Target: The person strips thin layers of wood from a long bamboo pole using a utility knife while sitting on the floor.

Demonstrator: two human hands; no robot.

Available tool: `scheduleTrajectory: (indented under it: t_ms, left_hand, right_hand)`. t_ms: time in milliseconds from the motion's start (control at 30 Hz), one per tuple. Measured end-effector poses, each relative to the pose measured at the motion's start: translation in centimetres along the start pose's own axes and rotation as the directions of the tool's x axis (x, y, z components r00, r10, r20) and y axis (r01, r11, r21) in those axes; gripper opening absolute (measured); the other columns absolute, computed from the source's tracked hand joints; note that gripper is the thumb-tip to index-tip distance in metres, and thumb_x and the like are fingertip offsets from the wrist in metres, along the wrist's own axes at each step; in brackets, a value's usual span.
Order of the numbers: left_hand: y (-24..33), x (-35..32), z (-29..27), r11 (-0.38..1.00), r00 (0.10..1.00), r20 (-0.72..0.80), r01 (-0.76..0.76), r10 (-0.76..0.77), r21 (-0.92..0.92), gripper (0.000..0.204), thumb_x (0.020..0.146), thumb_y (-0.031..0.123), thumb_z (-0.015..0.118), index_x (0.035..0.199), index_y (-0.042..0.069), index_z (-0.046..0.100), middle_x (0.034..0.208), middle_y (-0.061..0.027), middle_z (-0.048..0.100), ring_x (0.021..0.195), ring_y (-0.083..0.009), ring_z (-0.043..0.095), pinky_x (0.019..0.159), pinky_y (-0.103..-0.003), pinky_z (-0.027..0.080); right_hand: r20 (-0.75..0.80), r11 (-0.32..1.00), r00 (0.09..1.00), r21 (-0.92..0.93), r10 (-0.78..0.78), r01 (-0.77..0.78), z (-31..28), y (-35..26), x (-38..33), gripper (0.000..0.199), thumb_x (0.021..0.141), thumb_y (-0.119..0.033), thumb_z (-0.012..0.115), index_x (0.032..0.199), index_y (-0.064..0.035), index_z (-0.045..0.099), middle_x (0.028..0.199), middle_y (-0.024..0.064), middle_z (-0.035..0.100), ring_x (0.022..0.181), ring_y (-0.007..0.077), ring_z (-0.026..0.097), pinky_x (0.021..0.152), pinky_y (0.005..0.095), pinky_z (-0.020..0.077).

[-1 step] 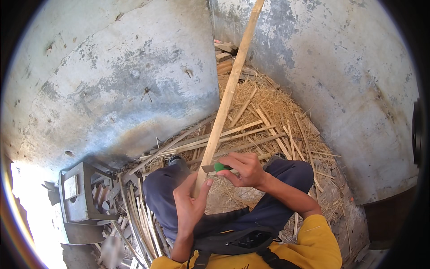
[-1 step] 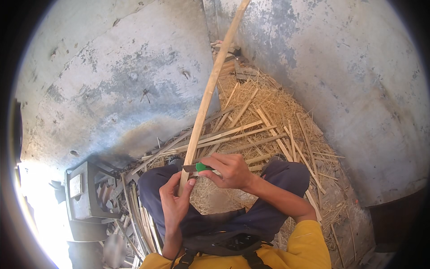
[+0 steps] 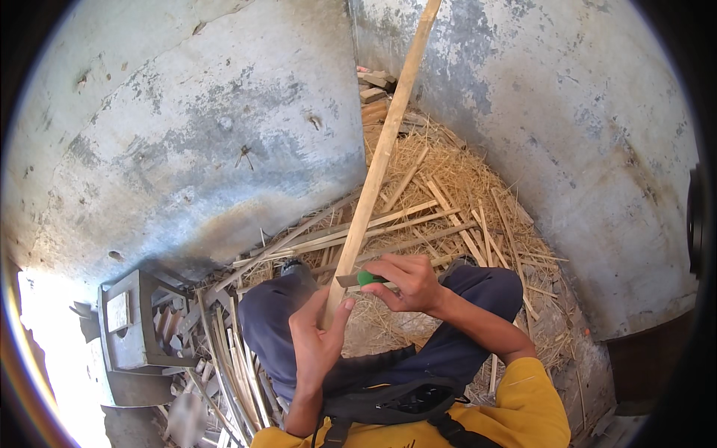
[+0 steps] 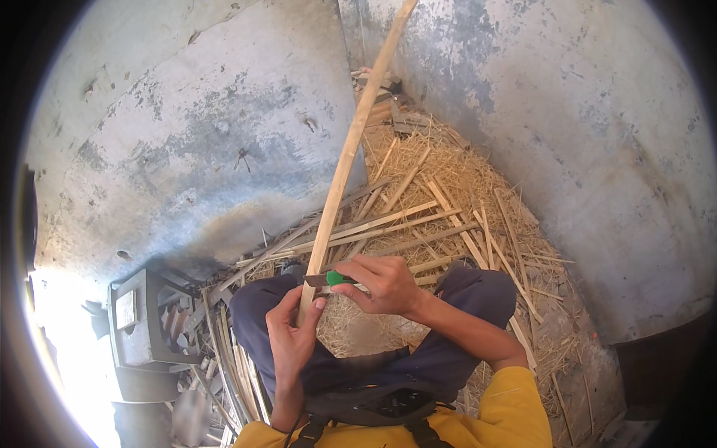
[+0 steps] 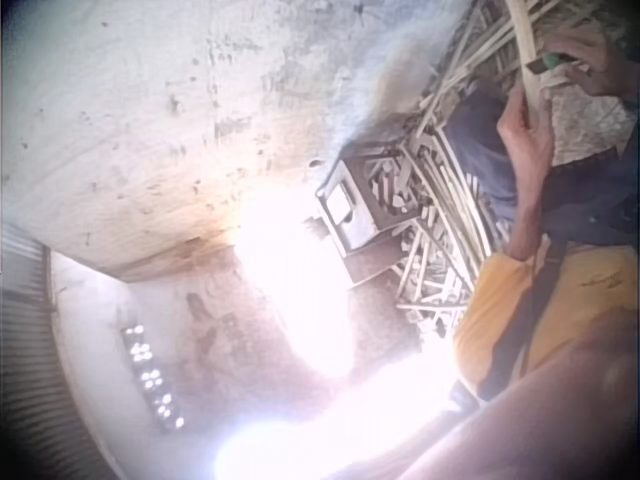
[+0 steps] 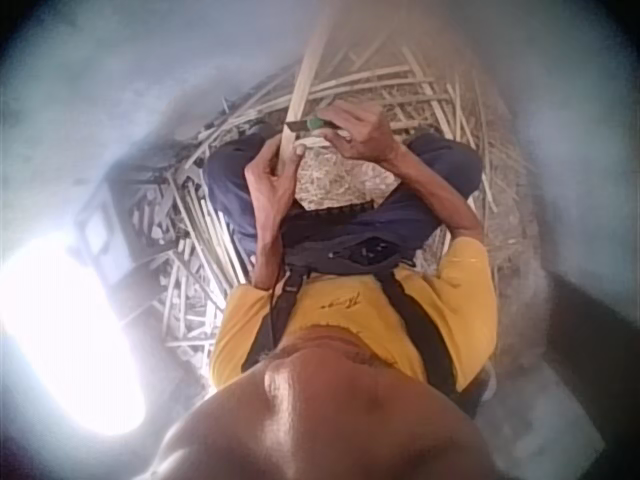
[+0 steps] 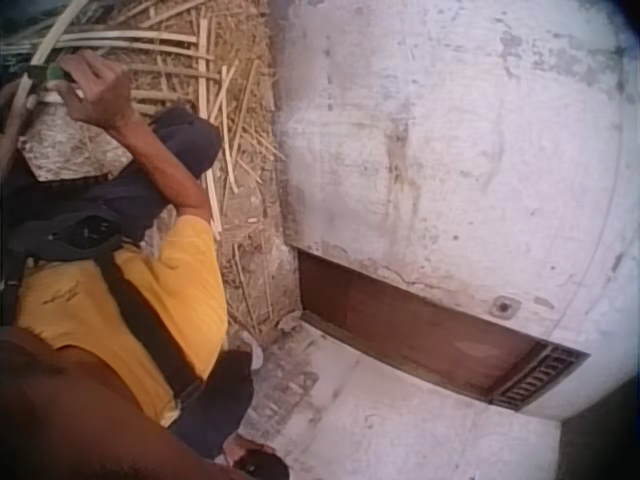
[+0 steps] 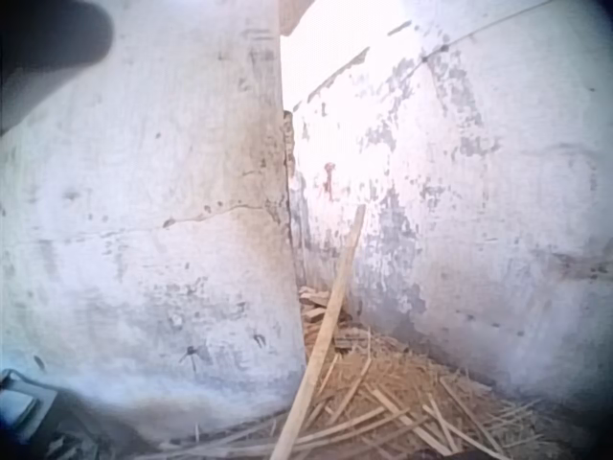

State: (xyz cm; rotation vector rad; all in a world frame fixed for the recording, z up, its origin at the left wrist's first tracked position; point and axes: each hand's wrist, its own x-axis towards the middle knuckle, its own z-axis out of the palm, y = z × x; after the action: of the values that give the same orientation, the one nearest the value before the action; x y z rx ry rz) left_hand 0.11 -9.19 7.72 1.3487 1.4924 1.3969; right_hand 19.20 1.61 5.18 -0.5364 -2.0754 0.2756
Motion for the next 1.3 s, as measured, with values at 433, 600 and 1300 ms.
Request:
scheduleTrajectory:
  t_ms: [433,600,1300]
  left_hand:
    - [-0.2,-0.2,-0.3,1.0,1.0,0.012,0.025,-0.025,-0.005,0.025,0.1,0.007,0.076,0.118,-0.01,0.072,0.093,-0.0123,0.076,0.088,-0.0087,0.064,0.08,-0.028,0.053]
    - [-1.0,-0.8,-0.9,0.994,0.997,0.041,0.067,-0.07,0.084,0.024,0.1,0.007,0.076,0.118,-0.009,0.073,0.092,-0.0087,0.075,0.086,-0.0078,0.063,0.079,-0.027,0.052]
    - [-3.0,-4.2,-2.1,0.989,0.993,0.035,0.111,-0.115,0.101,0.025,0.097,0.011,0.079,0.113,-0.008,0.073,0.077,-0.0088,0.066,0.073,-0.0082,0.056,0.067,-0.027,0.049]
  right_hand:
    - [-0.01,0.998,0.999,-0.063,-0.031,0.031,0.1,0.1,0.1,0.027,0.091,-0.025,0.085,0.103,-0.0032,0.075,0.079,0.0073,0.069,0.06,0.0237,0.067,0.053,0.0348,0.0517]
    - [-0.099,0.997,0.994,-0.062,0.042,-0.048,-0.6,1.4,0.4,0.026,0.093,-0.024,0.084,0.104,-0.0013,0.076,0.085,0.0106,0.074,0.065,0.026,0.071,0.056,0.0342,0.0545]
    - [-0.151,0.979,0.972,-0.067,0.182,-0.194,-3.2,4.6,1.0,0.03,0.1,-0.025,0.077,0.107,0.0033,0.076,0.094,0.0161,0.078,0.074,0.0282,0.077,0.063,0.0333,0.0595]
